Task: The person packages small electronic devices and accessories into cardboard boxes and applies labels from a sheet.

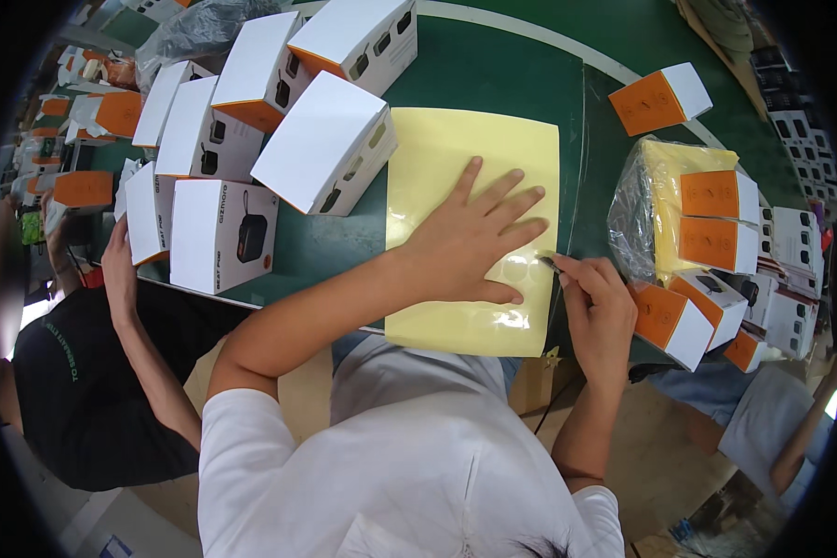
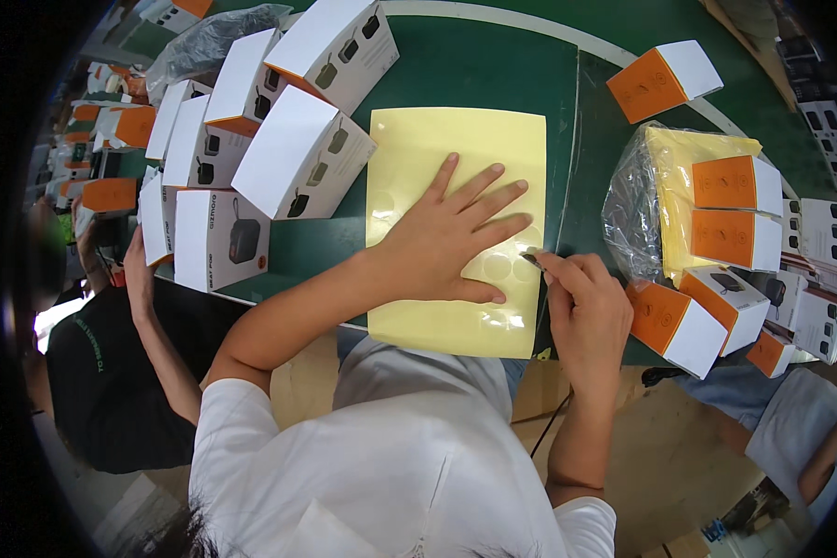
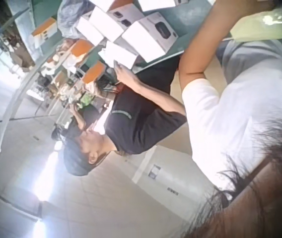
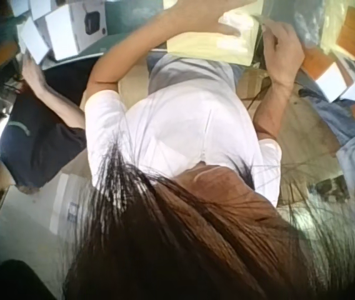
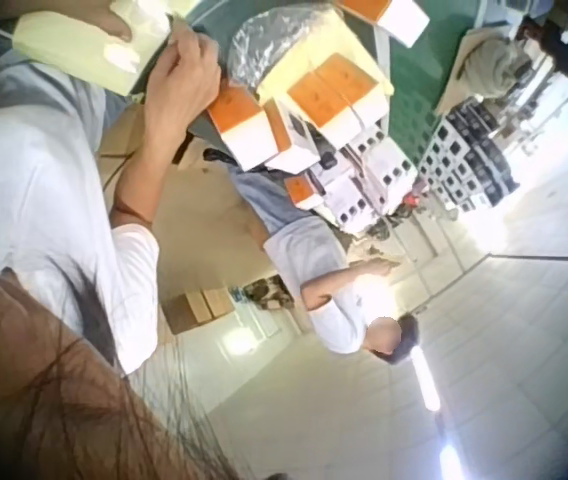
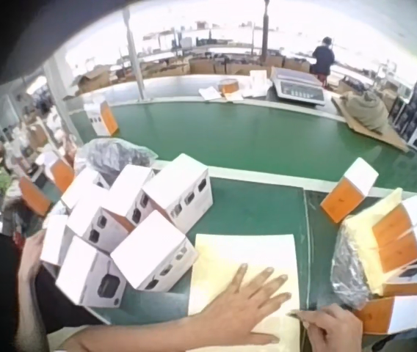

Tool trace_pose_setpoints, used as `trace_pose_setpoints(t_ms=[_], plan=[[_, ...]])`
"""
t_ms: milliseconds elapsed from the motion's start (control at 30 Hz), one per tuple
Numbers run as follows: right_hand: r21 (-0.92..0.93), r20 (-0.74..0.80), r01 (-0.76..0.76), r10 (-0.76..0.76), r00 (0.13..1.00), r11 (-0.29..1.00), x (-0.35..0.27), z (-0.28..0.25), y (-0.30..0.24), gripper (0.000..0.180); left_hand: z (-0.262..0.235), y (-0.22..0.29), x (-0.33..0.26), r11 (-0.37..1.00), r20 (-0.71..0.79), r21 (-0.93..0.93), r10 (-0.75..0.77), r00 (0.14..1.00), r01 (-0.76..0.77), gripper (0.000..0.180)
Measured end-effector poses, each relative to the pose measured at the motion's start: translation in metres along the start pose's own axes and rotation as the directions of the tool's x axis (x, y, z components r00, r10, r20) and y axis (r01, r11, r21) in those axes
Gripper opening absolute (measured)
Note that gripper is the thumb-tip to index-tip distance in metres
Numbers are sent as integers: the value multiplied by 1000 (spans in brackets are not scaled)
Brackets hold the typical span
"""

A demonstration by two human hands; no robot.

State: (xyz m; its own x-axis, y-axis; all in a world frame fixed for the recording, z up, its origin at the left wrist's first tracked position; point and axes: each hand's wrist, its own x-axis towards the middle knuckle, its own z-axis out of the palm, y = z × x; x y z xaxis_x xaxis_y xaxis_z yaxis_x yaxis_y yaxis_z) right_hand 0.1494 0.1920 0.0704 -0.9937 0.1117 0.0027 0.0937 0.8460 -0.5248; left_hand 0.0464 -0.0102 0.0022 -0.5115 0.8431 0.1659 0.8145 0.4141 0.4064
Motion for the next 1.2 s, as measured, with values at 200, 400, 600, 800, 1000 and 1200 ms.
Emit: trace_pose_setpoints(t_ms=[200, 400, 600, 800, 1000, 1200], plan=[[-46, 30, 61, -60, 998, 997, 5, 4, -3, 25, -4, 2, -1, 999, 36, 48, 1, 999, -3, 98], [-112, 80, 87, -78, 994, 990, 9, 1, -7, 25, -2, 2, 0, 999, 30, 46, -2, 1000, 1, 98], [-42, 150, 48, -41, 988, 998, 12, -2, -6, 22, -2, 1, -1, 1000, 11, 21, -4, 1000, 4, 96], [-55, 147, 6, 2, 989, 998, 10, 0, -7, 18, -2, 1, -1, 1000, -3, 5, 2, 1000, -2, 95], [-161, 30, 3, 2, 1000, 987, 10, 13, -22, 14, 2, 0, -1, 1000, -14, 0, 1, 1000, -1, 93], [-191, -8, 18, -20, 1000, 981, 10, 19, -17, 13, -3, 3, 0, 1000, 31, 31, -5, 1000, 5, 99]])
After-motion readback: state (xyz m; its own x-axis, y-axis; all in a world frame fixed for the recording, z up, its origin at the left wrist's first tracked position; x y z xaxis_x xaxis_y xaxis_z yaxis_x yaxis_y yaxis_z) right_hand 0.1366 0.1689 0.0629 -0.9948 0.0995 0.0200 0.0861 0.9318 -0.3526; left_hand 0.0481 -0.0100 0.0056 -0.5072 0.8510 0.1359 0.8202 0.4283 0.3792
